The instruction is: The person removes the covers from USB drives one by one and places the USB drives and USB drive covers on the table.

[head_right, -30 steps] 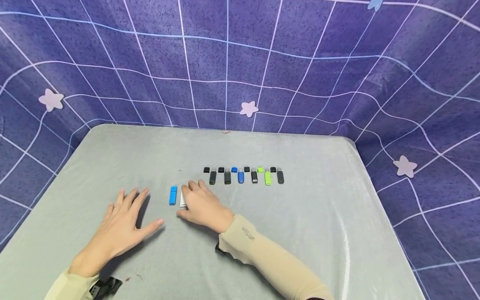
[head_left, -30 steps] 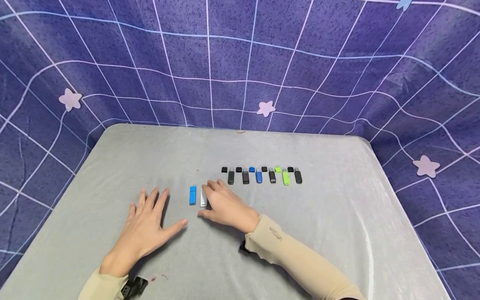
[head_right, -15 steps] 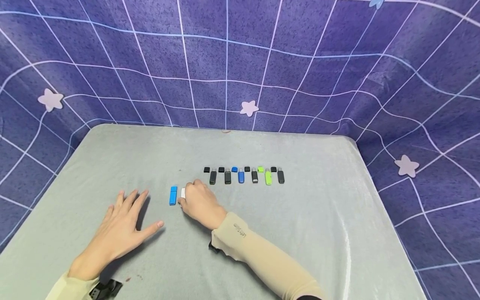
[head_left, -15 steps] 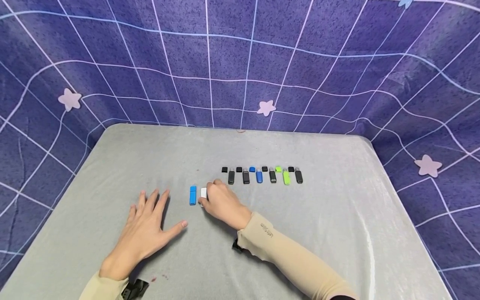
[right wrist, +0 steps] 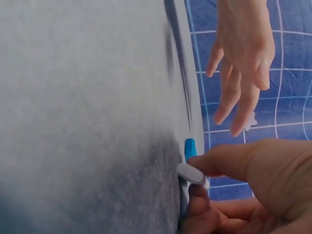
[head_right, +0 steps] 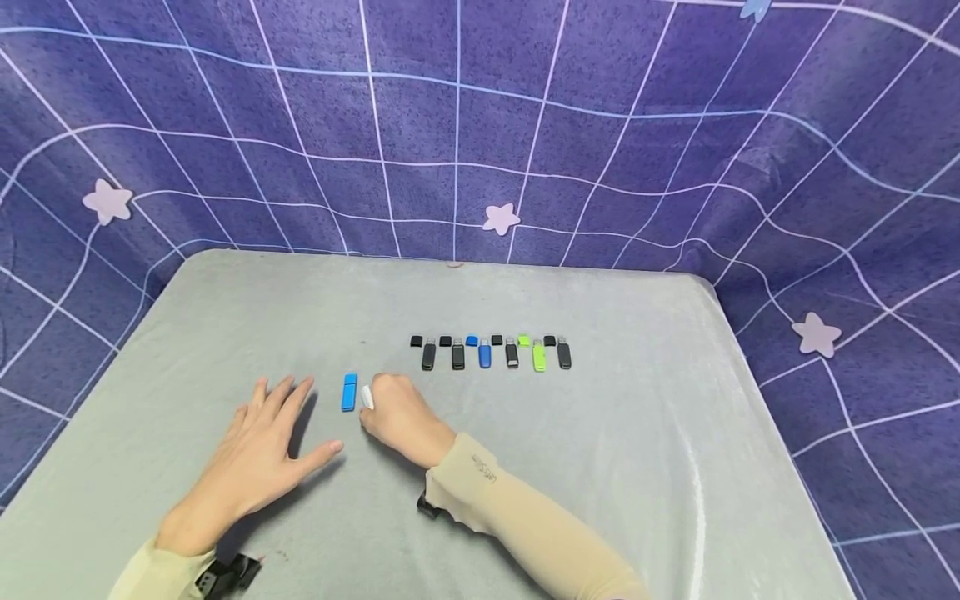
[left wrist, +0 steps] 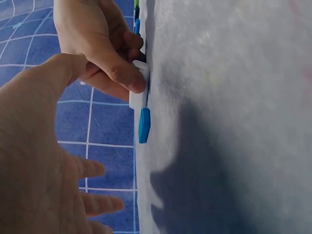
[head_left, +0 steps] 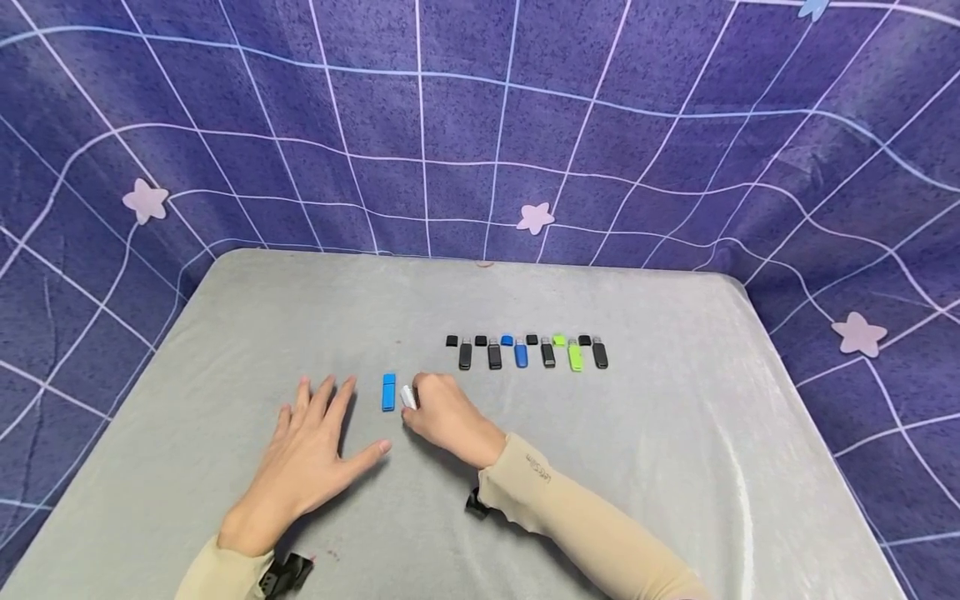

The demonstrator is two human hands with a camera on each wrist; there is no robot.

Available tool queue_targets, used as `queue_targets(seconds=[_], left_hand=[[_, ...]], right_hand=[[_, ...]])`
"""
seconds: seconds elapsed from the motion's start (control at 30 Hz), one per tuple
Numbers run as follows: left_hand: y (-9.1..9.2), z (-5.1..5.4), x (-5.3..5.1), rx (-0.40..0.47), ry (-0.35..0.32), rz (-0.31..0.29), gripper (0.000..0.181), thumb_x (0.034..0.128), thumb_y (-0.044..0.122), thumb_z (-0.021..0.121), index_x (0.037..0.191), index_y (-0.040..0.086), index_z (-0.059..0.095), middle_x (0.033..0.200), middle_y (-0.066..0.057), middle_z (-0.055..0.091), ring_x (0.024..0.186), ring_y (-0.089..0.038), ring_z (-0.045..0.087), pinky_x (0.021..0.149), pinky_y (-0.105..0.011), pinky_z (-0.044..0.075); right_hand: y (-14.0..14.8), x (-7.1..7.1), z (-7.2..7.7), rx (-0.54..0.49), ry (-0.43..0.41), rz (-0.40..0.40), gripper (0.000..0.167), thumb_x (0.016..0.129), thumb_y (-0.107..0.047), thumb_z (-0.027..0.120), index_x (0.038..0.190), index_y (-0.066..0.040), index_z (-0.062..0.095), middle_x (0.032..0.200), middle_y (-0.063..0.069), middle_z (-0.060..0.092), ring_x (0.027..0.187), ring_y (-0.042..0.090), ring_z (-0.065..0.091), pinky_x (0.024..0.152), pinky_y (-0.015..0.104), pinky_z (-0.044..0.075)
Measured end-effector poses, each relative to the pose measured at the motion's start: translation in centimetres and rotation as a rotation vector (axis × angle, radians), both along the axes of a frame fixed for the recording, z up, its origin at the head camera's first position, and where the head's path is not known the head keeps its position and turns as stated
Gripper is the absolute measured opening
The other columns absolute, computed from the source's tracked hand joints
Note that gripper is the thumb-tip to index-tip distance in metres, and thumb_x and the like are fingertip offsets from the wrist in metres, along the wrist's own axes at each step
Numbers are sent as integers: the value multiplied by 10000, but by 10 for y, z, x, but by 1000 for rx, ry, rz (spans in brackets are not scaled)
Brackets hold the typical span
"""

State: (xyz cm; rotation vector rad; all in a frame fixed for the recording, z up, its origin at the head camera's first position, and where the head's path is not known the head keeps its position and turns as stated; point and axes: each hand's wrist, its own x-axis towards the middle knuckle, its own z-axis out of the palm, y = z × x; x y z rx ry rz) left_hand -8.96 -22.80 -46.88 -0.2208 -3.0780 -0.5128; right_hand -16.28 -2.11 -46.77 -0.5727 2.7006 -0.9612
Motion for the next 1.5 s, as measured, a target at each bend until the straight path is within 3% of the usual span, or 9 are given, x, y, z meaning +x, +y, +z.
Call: queue_targets(seconds=[0.17, 0.33, 0.6, 0.97, 1.07, 1.17, 1.27, 1.5], left_hand=[[9, 3, -1, 39, 18, -21, 1000, 913, 744, 572, 1608, 77, 305, 1616, -280, 323, 1522, -573, 135, 1136, -776, 178], [25, 5, 0, 118, 63, -91, 825, 1001, 594, 569, 1577, 44, 354, 1603, -257, 365, 1522, -564, 156, 1150, -762, 185], [46, 12, -2, 182, 234, -161, 628, 1013, 397, 655, 1463, -21, 519, 1427, -261, 590, 1314, -438, 579, 1048, -588, 483], [74, 23, -3, 186, 214, -283, 566, 1012, 419, 650, 1410, 22, 585, 1370, -167, 658, 1266, -361, 635, 1031, -521, 521], [81, 25, -4, 189, 224, -324, 405, 1016, 404, 649, 1258, 80, 675, 1190, -43, 727, 1058, -208, 707, 888, -405, 582], [87, 28, -5, 177, 233, -367, 205, 1027, 365, 639, 990, 169, 685, 897, 108, 653, 789, -67, 590, 697, -277, 514], [91, 31, -6, 156, 223, -396, 252, 1044, 344, 614, 823, 225, 587, 742, 153, 496, 682, -42, 450, 610, -225, 410], [98, 35, -5, 122, 220, -422, 290, 1061, 348, 580, 795, 237, 543, 691, 152, 418, 650, -46, 430, 601, -236, 405]], right_hand=[[14, 1, 5, -57, -28, 12, 55, 927, -120, 725, 895, -92, 691, 702, -24, 604, 561, 64, 496, 496, 200, 427], [31, 6, 13, -108, -19, 28, 33, 950, -91, 697, 925, -79, 715, 758, -25, 617, 601, 55, 499, 520, 193, 433], [56, 22, 28, -162, 4, 113, 86, 979, -15, 660, 1014, -18, 739, 852, 115, 725, 591, 33, 457, 520, 169, 386], [78, 34, 44, -140, 149, 168, 100, 956, -5, 695, 1025, -47, 755, 972, 68, 751, 821, 132, 669, 711, 229, 550], [81, 38, 48, -155, 173, 189, 106, 950, 3, 697, 1017, -43, 764, 963, 68, 750, 835, 136, 687, 725, 219, 558], [84, 41, 51, -179, 173, 206, 83, 956, -26, 706, 1002, -37, 774, 937, 62, 759, 802, 102, 671, 703, 192, 546], [86, 44, 54, -198, 162, 217, 84, 960, -73, 719, 997, -29, 781, 935, 64, 775, 796, 83, 675, 697, 177, 546], [92, 49, 60, -175, 196, 236, 115, 951, -112, 731, 1004, -22, 779, 944, 68, 788, 826, 100, 715, 725, 171, 561]])
